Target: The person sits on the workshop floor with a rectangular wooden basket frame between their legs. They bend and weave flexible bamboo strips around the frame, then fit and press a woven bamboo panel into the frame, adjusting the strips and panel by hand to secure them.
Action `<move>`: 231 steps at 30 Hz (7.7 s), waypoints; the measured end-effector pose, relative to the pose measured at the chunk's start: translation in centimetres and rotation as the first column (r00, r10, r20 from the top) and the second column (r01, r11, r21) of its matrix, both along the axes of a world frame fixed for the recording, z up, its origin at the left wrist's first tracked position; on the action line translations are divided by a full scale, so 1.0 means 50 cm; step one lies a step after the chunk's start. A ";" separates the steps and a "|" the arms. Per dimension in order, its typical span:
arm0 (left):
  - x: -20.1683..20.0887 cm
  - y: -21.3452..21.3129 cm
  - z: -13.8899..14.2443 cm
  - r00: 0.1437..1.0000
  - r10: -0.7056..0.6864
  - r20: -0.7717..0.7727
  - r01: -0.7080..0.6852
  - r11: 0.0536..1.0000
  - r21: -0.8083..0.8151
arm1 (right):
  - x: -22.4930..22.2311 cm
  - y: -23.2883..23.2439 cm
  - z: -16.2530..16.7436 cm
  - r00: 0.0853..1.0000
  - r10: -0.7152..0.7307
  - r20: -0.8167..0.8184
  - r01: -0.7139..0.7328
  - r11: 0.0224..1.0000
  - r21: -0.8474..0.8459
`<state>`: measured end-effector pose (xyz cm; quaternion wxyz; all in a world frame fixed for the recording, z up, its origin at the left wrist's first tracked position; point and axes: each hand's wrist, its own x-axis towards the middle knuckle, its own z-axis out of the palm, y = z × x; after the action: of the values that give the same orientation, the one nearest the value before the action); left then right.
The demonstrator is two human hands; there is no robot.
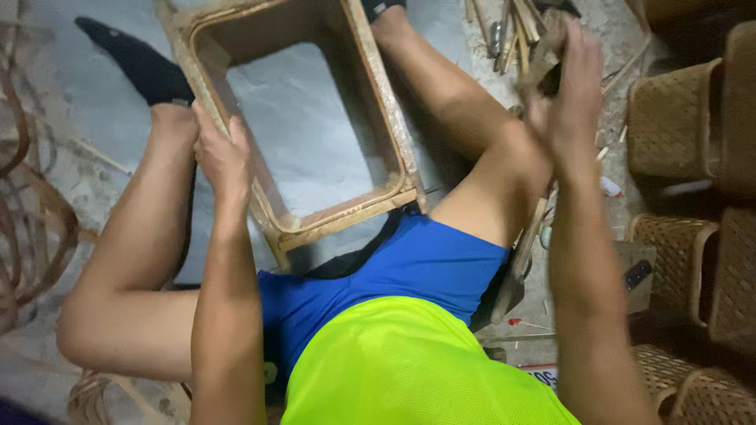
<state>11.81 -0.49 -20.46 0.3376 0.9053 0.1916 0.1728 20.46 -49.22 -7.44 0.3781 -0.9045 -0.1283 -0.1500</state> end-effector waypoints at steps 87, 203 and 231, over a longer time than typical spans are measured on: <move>0.068 0.065 0.064 0.924 0.081 -0.373 -0.191 0.944 -0.269 | 0.094 0.448 -0.233 0.897 0.063 -0.437 -0.144 0.978 -0.153; -0.553 0.778 0.027 0.448 0.892 0.063 -0.148 0.144 -0.978 | -0.004 0.435 -0.363 0.970 0.111 -0.218 -0.087 0.989 0.116; -0.470 0.293 0.382 0.708 0.351 0.612 0.682 -0.119 -0.721 | -0.064 0.482 -0.220 0.794 0.287 -0.536 -0.077 0.922 0.380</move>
<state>-11.70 14.18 -1.34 0.9467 0.2288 -0.0178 0.2258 17.24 -25.12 -18.45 0.5614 -0.8108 -0.0663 0.1515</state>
